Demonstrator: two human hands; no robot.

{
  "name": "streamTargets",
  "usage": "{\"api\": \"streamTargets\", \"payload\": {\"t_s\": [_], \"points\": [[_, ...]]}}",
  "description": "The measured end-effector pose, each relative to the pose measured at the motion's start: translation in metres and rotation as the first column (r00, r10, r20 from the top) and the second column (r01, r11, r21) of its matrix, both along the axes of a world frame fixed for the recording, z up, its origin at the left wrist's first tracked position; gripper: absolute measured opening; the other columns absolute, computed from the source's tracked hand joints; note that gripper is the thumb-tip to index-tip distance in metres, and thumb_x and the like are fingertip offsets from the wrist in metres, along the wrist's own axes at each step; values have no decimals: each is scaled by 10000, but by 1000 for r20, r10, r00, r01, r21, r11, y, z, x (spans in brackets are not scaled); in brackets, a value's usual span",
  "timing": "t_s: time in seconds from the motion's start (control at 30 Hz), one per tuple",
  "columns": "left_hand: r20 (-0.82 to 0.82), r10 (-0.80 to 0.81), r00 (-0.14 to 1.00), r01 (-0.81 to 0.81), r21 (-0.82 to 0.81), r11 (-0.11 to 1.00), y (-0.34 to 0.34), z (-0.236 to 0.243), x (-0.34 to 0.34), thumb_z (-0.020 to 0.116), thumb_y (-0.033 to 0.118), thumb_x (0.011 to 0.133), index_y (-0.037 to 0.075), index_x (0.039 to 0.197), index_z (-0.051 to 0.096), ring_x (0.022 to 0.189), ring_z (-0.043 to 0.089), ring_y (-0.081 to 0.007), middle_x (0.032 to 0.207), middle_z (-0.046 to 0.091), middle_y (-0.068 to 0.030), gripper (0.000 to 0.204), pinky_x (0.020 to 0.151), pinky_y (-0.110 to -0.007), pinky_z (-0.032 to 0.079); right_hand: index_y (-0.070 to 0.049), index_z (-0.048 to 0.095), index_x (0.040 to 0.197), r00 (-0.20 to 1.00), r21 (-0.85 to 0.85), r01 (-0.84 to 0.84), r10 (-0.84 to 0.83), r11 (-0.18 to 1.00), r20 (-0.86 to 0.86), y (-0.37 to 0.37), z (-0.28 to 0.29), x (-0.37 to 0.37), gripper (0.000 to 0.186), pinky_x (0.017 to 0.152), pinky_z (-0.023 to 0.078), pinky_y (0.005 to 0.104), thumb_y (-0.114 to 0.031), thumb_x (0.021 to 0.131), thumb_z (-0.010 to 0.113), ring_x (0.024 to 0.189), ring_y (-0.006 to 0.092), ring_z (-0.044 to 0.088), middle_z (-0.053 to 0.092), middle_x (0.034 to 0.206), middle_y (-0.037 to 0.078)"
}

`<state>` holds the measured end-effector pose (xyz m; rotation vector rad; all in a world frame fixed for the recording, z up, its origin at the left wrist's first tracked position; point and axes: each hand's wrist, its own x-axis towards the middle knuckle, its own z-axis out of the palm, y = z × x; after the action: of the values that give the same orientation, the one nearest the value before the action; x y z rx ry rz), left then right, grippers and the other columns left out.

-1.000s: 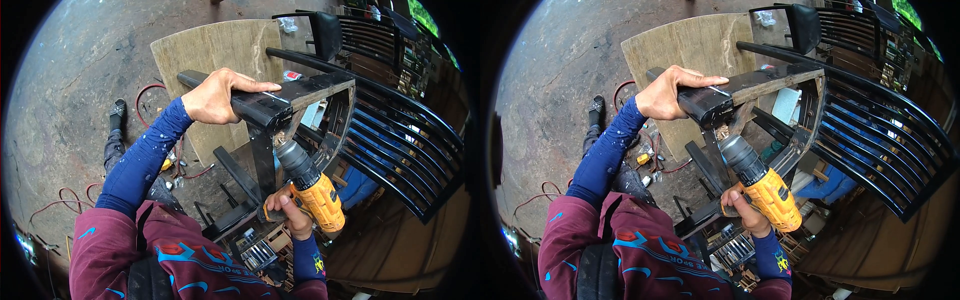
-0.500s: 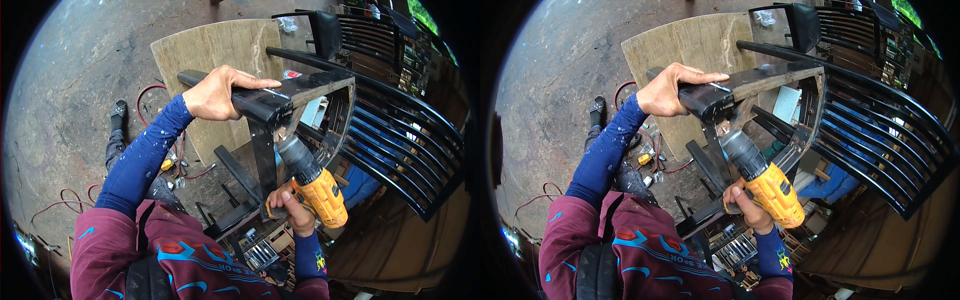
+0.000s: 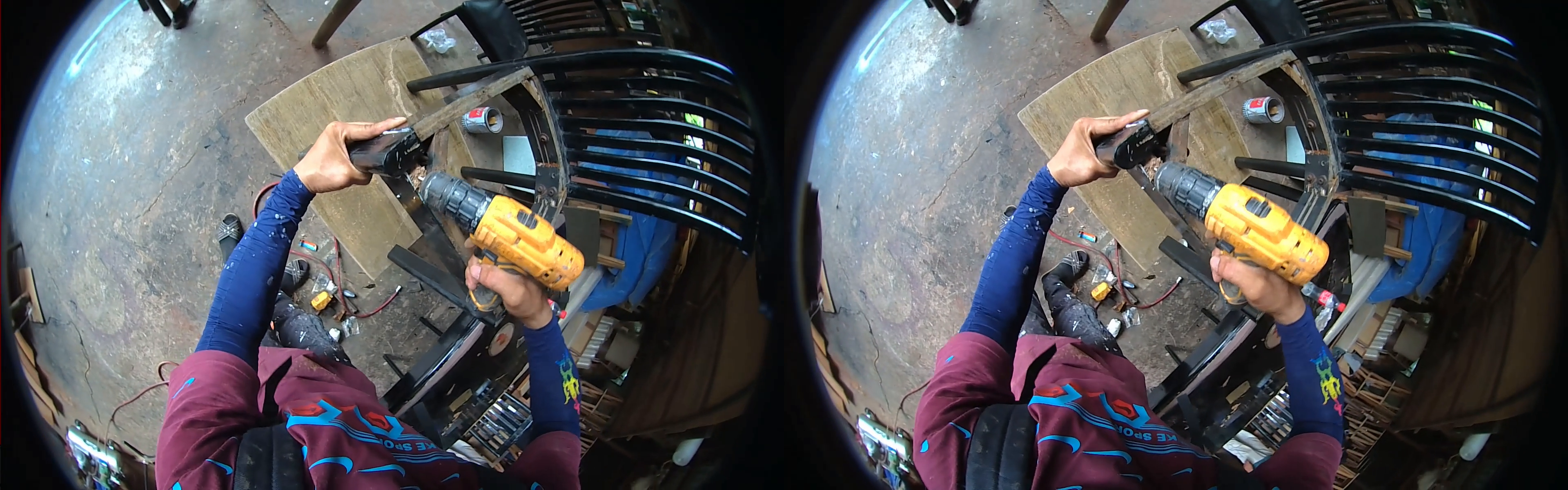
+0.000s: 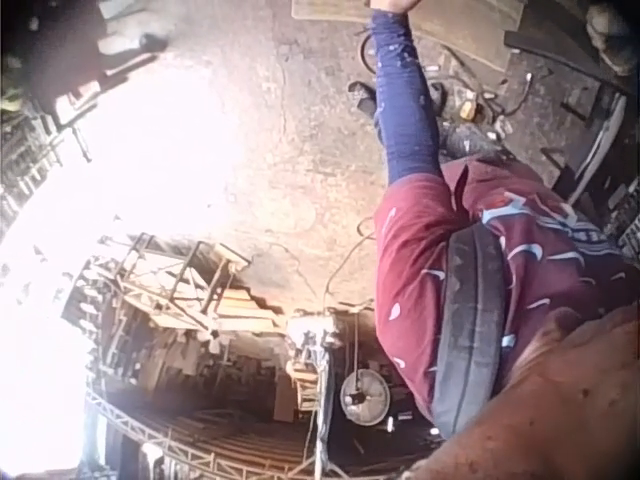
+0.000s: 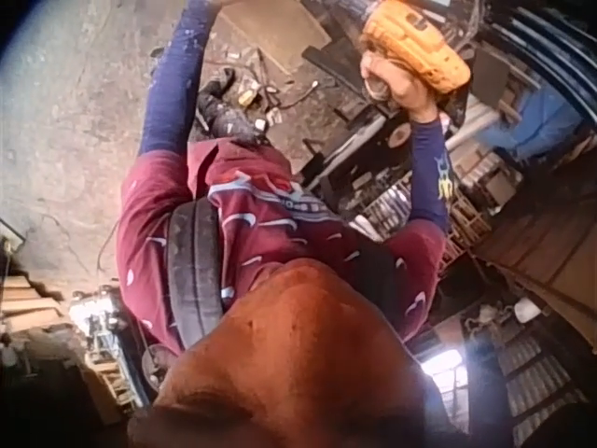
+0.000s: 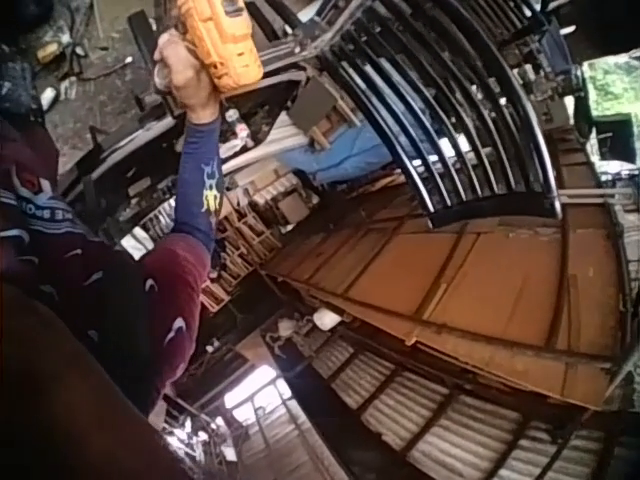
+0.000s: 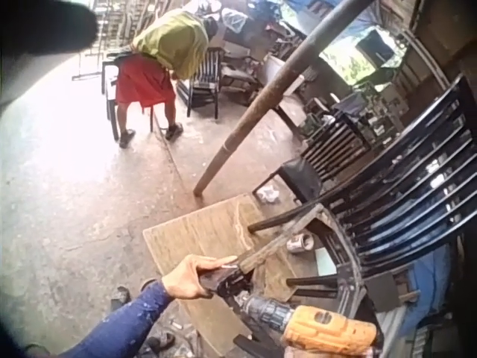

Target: Repairing a wooden chair using a hammer and a power drill to secure components.

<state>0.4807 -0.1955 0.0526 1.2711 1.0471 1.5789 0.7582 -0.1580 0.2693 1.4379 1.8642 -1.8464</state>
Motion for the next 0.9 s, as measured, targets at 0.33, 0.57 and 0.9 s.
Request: {"api": "streamTargets", "payload": {"t_s": [0.33,0.57,0.9], "points": [[73,19,997,-13,-70,997,-8,-10,10,622,-70,600,155,1374,599,978,572,-57,1096,707,10,806,938,-232,452,10,536,1075,992,-3,92,-92,996,-90,-12,-14,-1,204,697,475,258,-135,934,564,722,118,593,605,757,36],[60,34,998,-31,-53,998,-10,-16,8,624,-70,589,179,1380,596,916,570,-55,1028,702,31,830,894,-232,470,6,528,1072,995,-36,49,-52,998,-91,-9,-14,-3,199,709,479,262,-134,937,569,735,119,593,606,768,40],[52,51,997,-50,-22,998,-7,-24,17,634,-59,572,195,1367,609,904,580,-62,1039,722,-7,835,885,-244,489,-10,494,1118,994,-44,95,-97,995,-56,-11,-9,5,259,752,475,344,-93,890,585,761,191,577,555,786,73]]}}
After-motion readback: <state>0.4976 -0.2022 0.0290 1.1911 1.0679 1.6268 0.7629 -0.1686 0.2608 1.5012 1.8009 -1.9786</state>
